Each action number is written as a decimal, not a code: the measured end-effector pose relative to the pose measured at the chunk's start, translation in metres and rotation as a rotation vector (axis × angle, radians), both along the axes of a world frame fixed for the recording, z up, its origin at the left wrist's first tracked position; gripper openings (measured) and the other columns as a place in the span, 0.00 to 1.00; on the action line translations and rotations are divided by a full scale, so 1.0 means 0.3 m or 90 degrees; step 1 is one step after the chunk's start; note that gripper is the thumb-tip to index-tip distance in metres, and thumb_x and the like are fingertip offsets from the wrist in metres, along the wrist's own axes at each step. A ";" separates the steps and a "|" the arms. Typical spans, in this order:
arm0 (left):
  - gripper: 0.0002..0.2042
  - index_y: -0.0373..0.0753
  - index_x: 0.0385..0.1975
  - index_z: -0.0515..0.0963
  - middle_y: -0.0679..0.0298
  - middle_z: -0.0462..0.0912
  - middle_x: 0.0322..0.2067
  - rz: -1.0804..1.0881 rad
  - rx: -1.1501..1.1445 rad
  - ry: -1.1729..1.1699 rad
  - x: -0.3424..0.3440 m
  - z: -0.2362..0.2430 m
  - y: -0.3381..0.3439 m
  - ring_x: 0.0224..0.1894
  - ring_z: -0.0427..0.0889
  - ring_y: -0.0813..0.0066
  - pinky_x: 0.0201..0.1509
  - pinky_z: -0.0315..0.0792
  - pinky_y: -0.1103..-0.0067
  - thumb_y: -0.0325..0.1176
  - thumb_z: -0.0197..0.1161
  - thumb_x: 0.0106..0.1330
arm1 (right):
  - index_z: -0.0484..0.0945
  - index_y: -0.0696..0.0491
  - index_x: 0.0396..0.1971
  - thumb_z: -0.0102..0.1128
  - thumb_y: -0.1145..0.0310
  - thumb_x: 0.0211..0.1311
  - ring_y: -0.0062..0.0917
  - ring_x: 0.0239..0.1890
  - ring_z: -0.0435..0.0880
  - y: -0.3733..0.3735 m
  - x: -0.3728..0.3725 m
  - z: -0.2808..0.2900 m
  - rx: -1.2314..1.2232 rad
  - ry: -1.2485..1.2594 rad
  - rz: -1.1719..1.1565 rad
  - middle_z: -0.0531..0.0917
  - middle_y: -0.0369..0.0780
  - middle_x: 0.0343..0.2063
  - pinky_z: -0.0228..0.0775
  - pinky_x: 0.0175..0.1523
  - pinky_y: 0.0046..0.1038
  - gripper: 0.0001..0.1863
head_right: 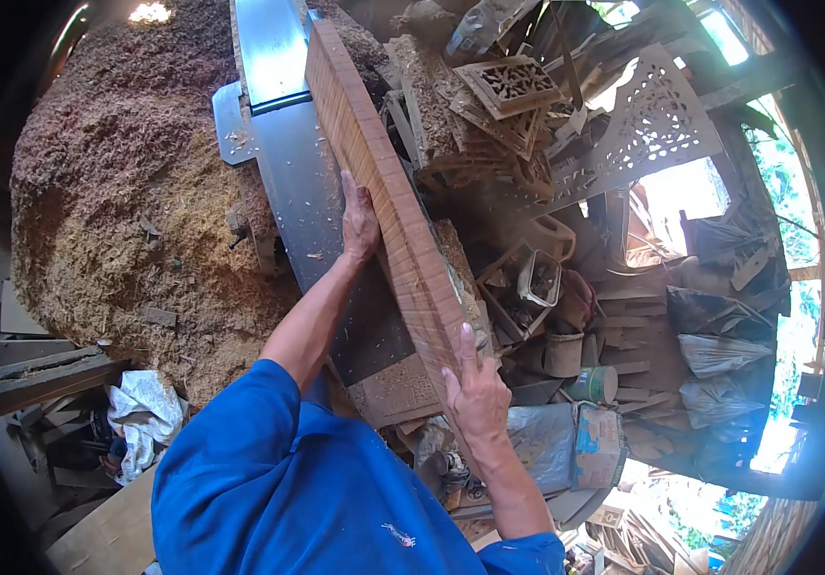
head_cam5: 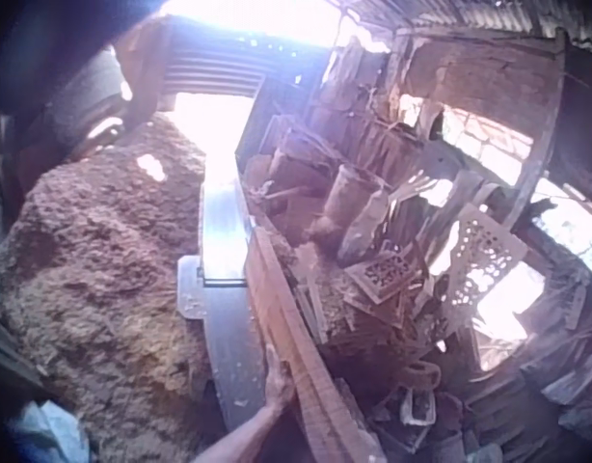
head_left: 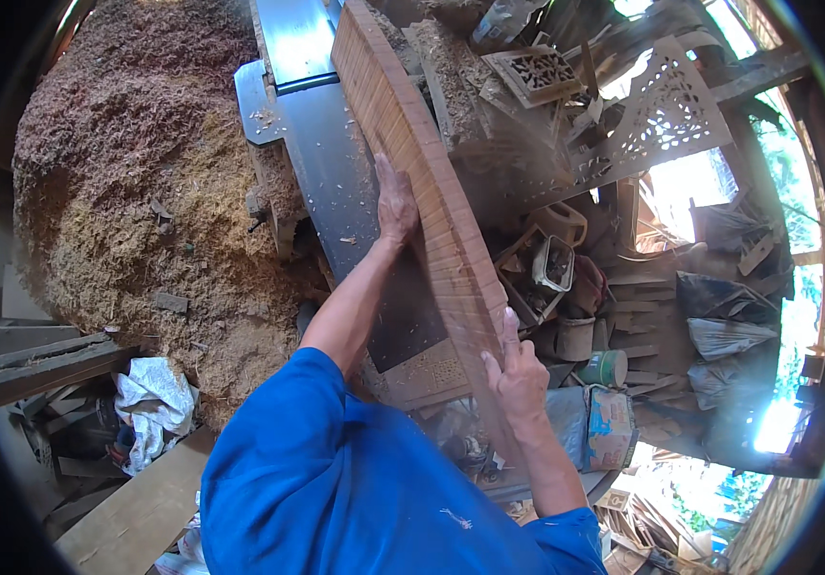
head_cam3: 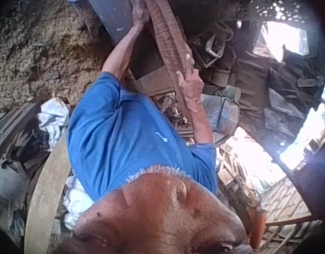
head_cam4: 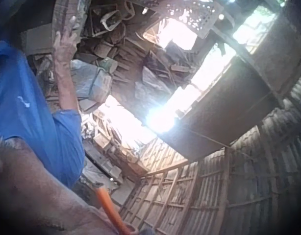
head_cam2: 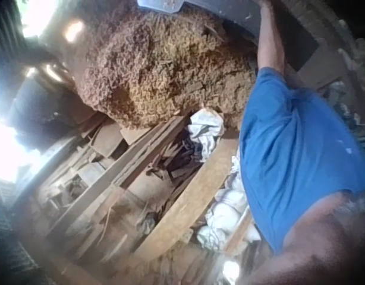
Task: The person passes a wooden plank over a jointer machine to flatten its edge and face, then places the processed wood onto a stack on the floor and picks up another plank to repeat the task.
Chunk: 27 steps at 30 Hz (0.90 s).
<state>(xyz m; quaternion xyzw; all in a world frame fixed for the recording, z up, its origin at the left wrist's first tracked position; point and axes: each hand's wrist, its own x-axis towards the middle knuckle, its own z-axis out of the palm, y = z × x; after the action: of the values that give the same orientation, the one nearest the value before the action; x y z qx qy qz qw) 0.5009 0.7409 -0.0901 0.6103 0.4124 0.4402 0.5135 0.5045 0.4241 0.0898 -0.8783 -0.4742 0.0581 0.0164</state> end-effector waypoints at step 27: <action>0.31 0.21 0.71 0.40 0.36 0.38 0.73 -0.051 0.113 0.012 -0.042 -0.012 0.006 0.77 0.36 0.45 0.80 0.34 0.67 0.40 0.34 0.79 | 0.46 0.39 0.76 0.66 0.56 0.59 0.46 0.29 0.83 0.477 0.047 -0.003 -0.033 -0.022 0.013 0.77 0.50 0.31 0.79 0.35 0.45 0.49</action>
<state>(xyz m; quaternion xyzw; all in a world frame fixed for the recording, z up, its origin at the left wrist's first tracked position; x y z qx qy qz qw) 0.4884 0.7427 -0.0936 0.6736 0.3519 0.4482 0.4708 0.5187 0.5671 0.0889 -0.8746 -0.4814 0.0551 -0.0151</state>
